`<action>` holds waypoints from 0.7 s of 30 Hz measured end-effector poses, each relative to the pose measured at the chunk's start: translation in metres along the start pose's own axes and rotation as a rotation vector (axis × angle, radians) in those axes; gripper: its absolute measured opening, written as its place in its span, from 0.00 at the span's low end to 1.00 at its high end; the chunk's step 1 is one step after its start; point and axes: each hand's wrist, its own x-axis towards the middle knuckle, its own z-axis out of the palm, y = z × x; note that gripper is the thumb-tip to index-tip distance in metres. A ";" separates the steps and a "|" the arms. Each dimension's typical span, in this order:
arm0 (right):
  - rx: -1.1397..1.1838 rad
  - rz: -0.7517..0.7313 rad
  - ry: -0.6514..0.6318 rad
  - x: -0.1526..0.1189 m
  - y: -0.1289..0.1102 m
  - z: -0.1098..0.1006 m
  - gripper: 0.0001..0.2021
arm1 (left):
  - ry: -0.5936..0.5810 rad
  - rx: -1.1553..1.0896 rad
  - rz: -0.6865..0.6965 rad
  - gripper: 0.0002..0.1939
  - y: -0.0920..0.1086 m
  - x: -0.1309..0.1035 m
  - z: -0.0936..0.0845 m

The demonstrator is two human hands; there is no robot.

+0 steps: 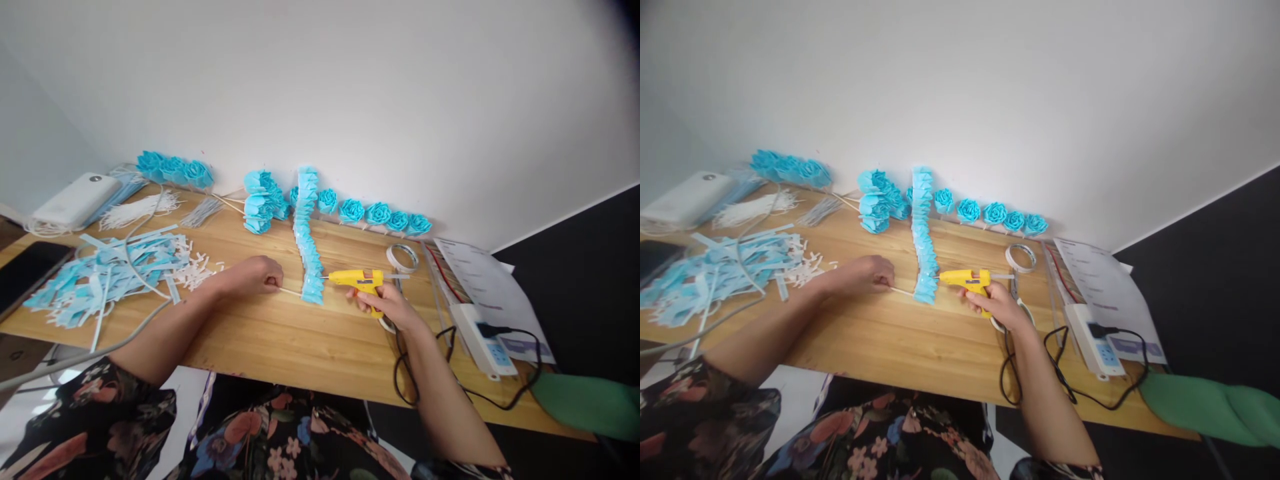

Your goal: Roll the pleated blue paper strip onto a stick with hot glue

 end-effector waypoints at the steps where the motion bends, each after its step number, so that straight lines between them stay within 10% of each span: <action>1: 0.006 0.000 -0.004 0.000 0.000 0.001 0.20 | -0.001 0.002 -0.003 0.05 0.000 0.000 0.000; 21: 0.010 -0.013 0.113 0.006 0.007 0.005 0.19 | -0.140 -0.049 -0.115 0.04 0.006 -0.005 -0.005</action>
